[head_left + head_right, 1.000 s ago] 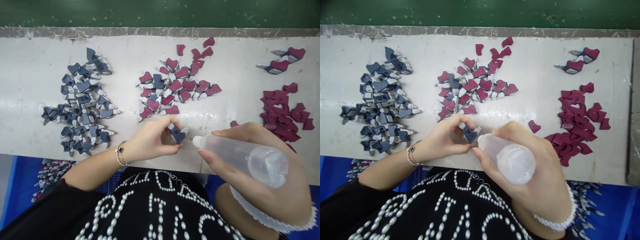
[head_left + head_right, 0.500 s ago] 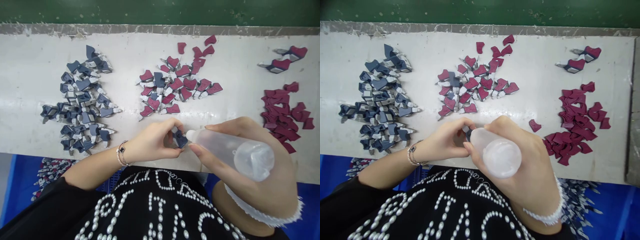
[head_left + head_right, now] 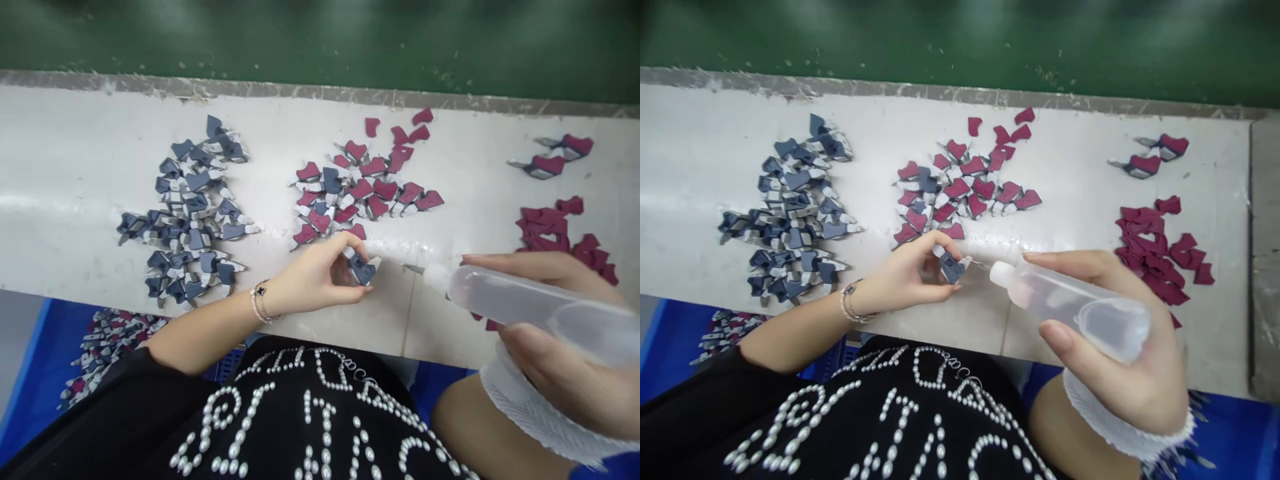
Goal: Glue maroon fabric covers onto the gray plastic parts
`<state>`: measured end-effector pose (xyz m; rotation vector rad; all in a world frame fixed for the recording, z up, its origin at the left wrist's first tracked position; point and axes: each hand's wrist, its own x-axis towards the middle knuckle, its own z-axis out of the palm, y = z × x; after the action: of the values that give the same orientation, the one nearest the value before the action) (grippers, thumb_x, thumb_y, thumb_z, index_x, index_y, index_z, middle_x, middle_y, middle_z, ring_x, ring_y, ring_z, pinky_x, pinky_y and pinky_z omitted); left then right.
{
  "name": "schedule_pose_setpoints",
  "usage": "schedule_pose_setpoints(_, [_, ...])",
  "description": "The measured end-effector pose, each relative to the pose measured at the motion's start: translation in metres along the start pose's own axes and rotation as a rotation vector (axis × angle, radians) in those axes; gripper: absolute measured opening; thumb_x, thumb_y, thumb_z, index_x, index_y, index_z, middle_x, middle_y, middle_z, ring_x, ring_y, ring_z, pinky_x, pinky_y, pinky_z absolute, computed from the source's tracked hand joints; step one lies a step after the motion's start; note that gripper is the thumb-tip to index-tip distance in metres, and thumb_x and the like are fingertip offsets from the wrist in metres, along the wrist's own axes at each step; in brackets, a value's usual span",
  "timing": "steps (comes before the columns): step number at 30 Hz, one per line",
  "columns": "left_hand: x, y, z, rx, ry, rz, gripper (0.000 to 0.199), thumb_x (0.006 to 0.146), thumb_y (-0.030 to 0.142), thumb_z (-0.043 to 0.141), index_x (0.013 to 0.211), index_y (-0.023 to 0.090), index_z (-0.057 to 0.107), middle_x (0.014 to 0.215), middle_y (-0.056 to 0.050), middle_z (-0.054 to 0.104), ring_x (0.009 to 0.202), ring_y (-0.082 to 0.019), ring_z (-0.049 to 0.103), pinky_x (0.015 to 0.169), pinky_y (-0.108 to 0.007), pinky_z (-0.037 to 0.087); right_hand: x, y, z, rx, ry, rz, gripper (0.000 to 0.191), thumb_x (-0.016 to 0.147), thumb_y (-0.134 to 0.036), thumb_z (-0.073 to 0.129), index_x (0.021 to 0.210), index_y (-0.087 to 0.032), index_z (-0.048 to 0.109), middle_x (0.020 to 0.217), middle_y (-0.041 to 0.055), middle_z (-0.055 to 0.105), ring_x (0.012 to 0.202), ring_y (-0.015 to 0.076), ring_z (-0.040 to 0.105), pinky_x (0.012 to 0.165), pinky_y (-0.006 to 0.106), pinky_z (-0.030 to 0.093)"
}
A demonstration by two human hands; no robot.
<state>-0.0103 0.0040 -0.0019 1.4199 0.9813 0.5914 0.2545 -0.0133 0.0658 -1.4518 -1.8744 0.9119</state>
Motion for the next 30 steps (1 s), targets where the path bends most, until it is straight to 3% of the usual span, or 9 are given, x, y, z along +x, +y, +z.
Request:
schedule_pose_setpoints(3, [0.005,-0.003,0.001,0.022,0.002,-0.004,0.037,0.08,0.032,0.075,0.108,0.022,0.054,0.082,0.001,0.067,0.068,-0.013,0.067,0.06,-0.024,0.051,-0.001,0.01,-0.004,-0.033,-0.09,-0.019,0.031,0.084,-0.022,0.073,0.113,-0.033,0.072,0.107,0.0045,0.077,0.095,0.0253,0.074,0.08,0.034,0.06])
schedule_pose_setpoints(5, [0.008,-0.005,0.003,0.054,0.008,-0.002,0.04,0.078,0.032,0.077,0.109,0.022,0.054,0.079,0.002,0.067,0.07,-0.014,0.068,0.062,-0.025,0.051,-0.002,0.018,-0.005,-0.03,-0.091,0.021,0.032,0.081,-0.017,0.073,0.109,-0.034,0.073,0.105,0.004,0.078,0.095,0.0266,0.075,0.082,0.034,0.061])
schedule_pose_setpoints(9, [0.01,-0.013,0.009,0.059,0.019,0.007,0.044,0.075,0.035,0.08,0.108,0.023,0.055,0.078,0.002,0.068,0.077,-0.018,0.071,0.072,-0.03,0.054,0.006,0.047,0.005,-0.046,-0.104,0.043,0.03,0.074,-0.025,0.083,0.101,-0.038,0.077,0.104,0.0089,0.079,0.095,0.0351,0.076,0.071,0.036,0.063])
schedule_pose_setpoints(13, [0.01,-0.021,0.018,-0.179,-0.094,0.016,0.053,0.065,0.023,0.088,0.107,0.025,0.055,0.083,0.002,0.068,0.076,-0.017,0.07,0.076,-0.03,0.056,0.02,0.058,0.022,0.245,-0.188,0.001,0.022,0.077,-0.032,0.079,0.098,-0.039,0.076,0.101,0.0127,0.079,0.088,0.0367,0.077,0.057,0.034,0.062])
schedule_pose_setpoints(15, [0.009,-0.02,0.022,-0.2,-0.105,0.043,0.051,0.064,0.022,0.088,0.104,0.023,0.056,0.085,0.001,0.067,0.075,-0.016,0.068,0.075,-0.03,0.056,0.023,0.051,0.028,0.344,-0.219,-0.011,0.027,0.078,-0.031,0.079,0.103,-0.038,0.072,0.101,0.0112,0.079,0.089,0.0343,0.077,0.065,0.036,0.064])
schedule_pose_setpoints(18, [0.004,-0.015,0.021,-0.141,-0.081,0.086,0.043,0.07,0.025,0.082,0.104,0.021,0.055,0.094,-0.002,0.067,0.078,-0.016,0.066,0.072,-0.028,0.054,0.026,0.037,0.034,0.335,-0.23,-0.023,0.048,0.081,-0.031,0.078,0.126,-0.034,0.062,0.104,0.0084,0.079,0.095,0.0275,0.076,0.082,0.038,0.063])
schedule_pose_setpoints(23, [-0.002,-0.005,0.005,0.114,-0.153,0.067,0.037,0.074,0.025,0.074,0.107,0.022,0.058,0.092,-0.001,0.065,0.074,-0.015,0.058,0.068,-0.026,0.048,0.04,0.038,0.05,0.24,-0.147,-0.03,0.038,0.08,-0.038,0.082,0.111,-0.021,0.07,0.115,0.0088,0.074,0.11,0.0268,0.069,0.1,0.045,0.054])
schedule_pose_setpoints(27, [-0.001,-0.003,-0.001,0.219,-0.24,0.05,0.037,0.07,0.025,0.076,0.104,0.023,0.062,0.09,0.0,0.064,0.076,-0.015,0.055,0.071,-0.026,0.045,0.043,0.05,0.066,0.15,-0.133,0.007,0.031,0.095,-0.036,0.069,0.118,-0.015,0.065,0.12,0.0087,0.068,0.109,0.0245,0.067,0.095,0.049,0.055])
schedule_pose_setpoints(30, [0.001,-0.003,-0.002,0.271,-0.241,0.028,0.037,0.072,0.028,0.076,0.105,0.023,0.061,0.087,0.001,0.062,0.077,-0.016,0.054,0.072,-0.026,0.044,0.038,0.059,0.05,0.053,-0.109,0.055,0.037,0.097,-0.035,0.066,0.128,-0.017,0.061,0.127,0.0099,0.065,0.109,0.0249,0.066,0.093,0.048,0.056])
